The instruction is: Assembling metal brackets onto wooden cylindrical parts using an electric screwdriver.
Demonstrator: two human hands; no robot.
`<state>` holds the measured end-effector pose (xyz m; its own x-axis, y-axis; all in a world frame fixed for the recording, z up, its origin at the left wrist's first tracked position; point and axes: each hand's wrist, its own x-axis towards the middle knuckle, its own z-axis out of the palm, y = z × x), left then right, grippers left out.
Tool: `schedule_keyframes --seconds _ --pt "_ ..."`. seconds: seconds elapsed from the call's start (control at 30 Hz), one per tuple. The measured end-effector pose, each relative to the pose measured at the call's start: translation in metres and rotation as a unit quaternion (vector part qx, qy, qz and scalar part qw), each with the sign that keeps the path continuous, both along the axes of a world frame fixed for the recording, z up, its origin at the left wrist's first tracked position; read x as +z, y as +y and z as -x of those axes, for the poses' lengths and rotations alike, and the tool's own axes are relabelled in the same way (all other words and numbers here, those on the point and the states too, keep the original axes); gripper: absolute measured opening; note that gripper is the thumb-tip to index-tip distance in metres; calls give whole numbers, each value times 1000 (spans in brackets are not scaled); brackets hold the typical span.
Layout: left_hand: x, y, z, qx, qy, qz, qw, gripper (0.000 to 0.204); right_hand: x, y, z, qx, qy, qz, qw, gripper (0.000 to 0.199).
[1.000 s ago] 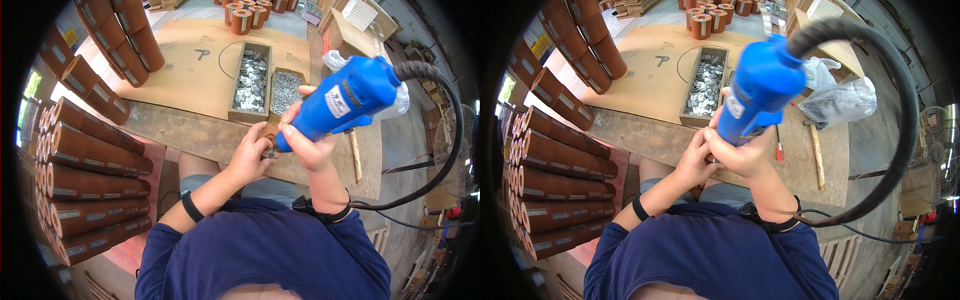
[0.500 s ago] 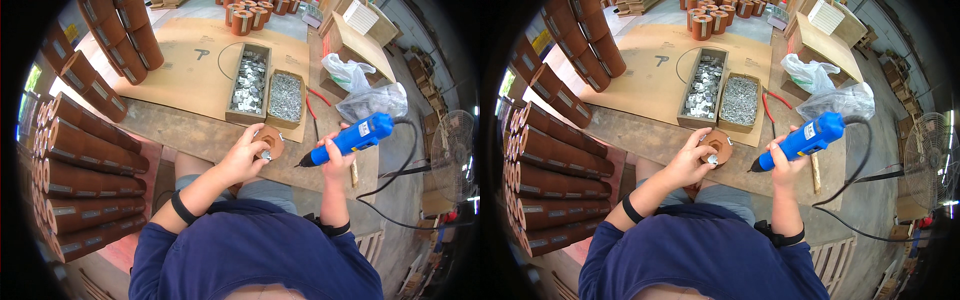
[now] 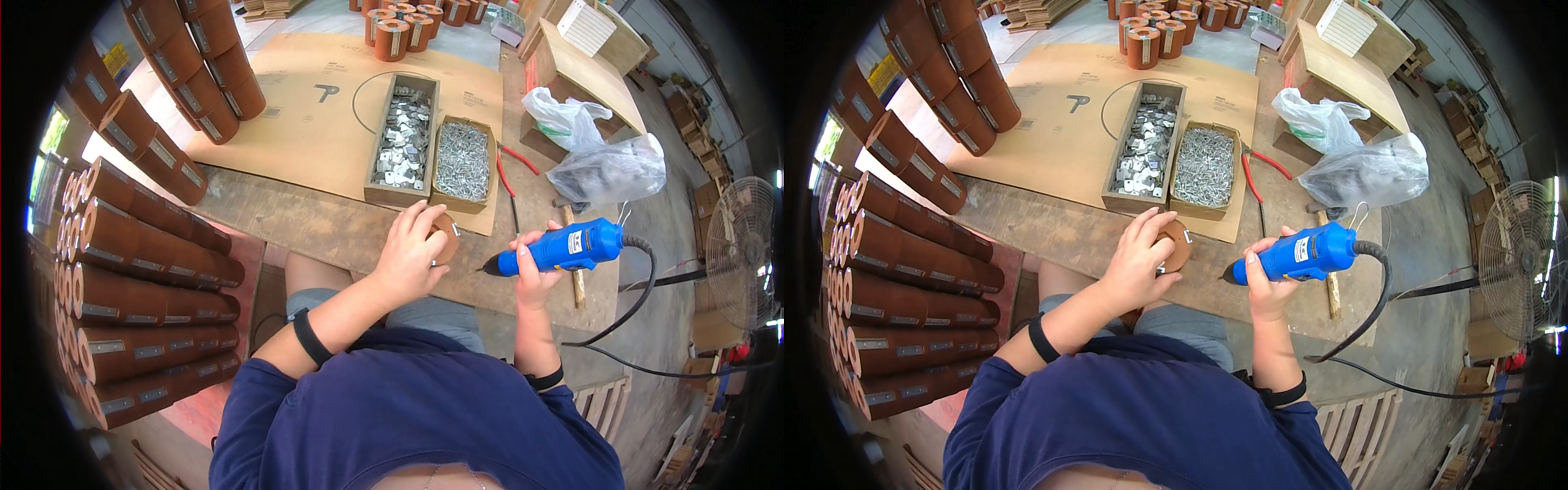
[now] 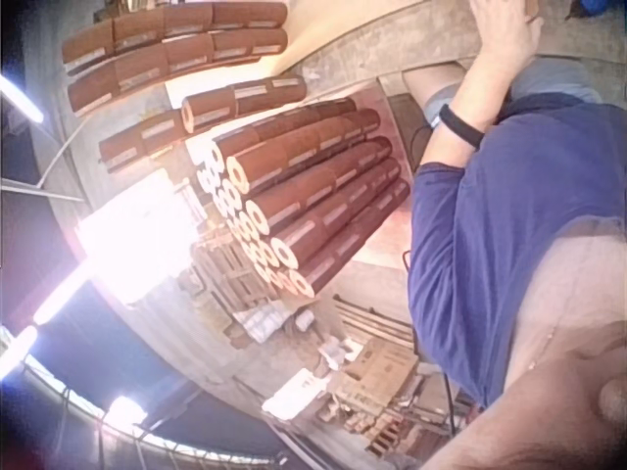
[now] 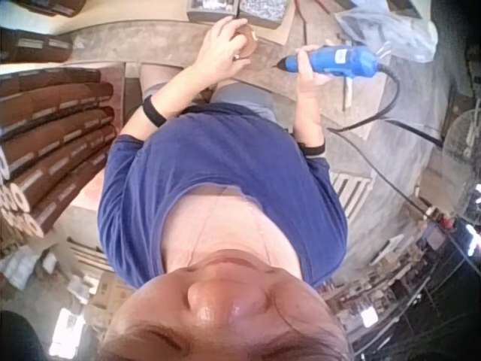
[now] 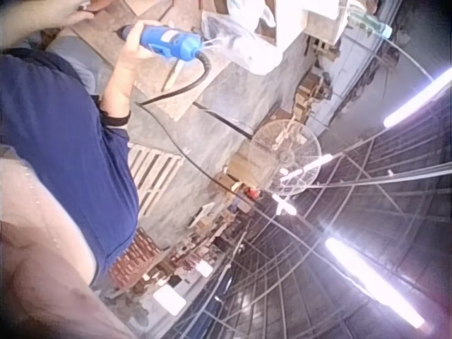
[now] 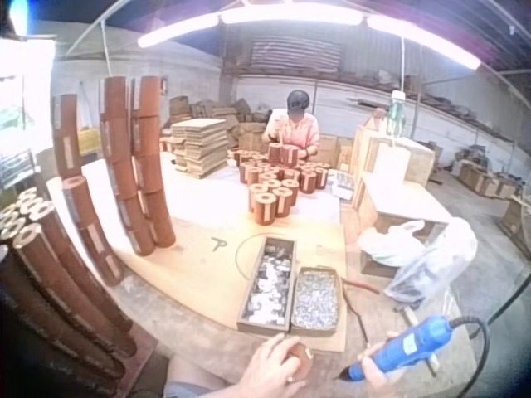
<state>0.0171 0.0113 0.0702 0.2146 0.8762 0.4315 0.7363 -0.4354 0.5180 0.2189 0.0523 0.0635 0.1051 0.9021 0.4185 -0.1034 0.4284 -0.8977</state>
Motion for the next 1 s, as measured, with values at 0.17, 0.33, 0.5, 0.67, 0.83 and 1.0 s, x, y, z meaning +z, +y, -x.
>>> schedule_keyframes --seconds 0.17,0.33,0.5,0.67,0.83,1.0 --pt "19 -6 37 -20 82 35 996 39 2 -1 -1 -17 20 10 1000 55" --pt "20 -18 30 -30 -48 189 980 48 -1 4 -6 -26 33 11 999 55" --pt "-3 -13 10 67 -112 135 982 46 -2 3 -3 -15 18 4 1000 56" --pt "3 11 20 -49 -133 114 983 41 0 1 -3 -22 15 20 999 55" --pt "-1 30 22 -141 -109 128 976 42 0 4 -3 -36 18 28 999 57" --pt "5 39 34 -164 -80 139 973 45 1 6 -6 -28 26 31 999 58"
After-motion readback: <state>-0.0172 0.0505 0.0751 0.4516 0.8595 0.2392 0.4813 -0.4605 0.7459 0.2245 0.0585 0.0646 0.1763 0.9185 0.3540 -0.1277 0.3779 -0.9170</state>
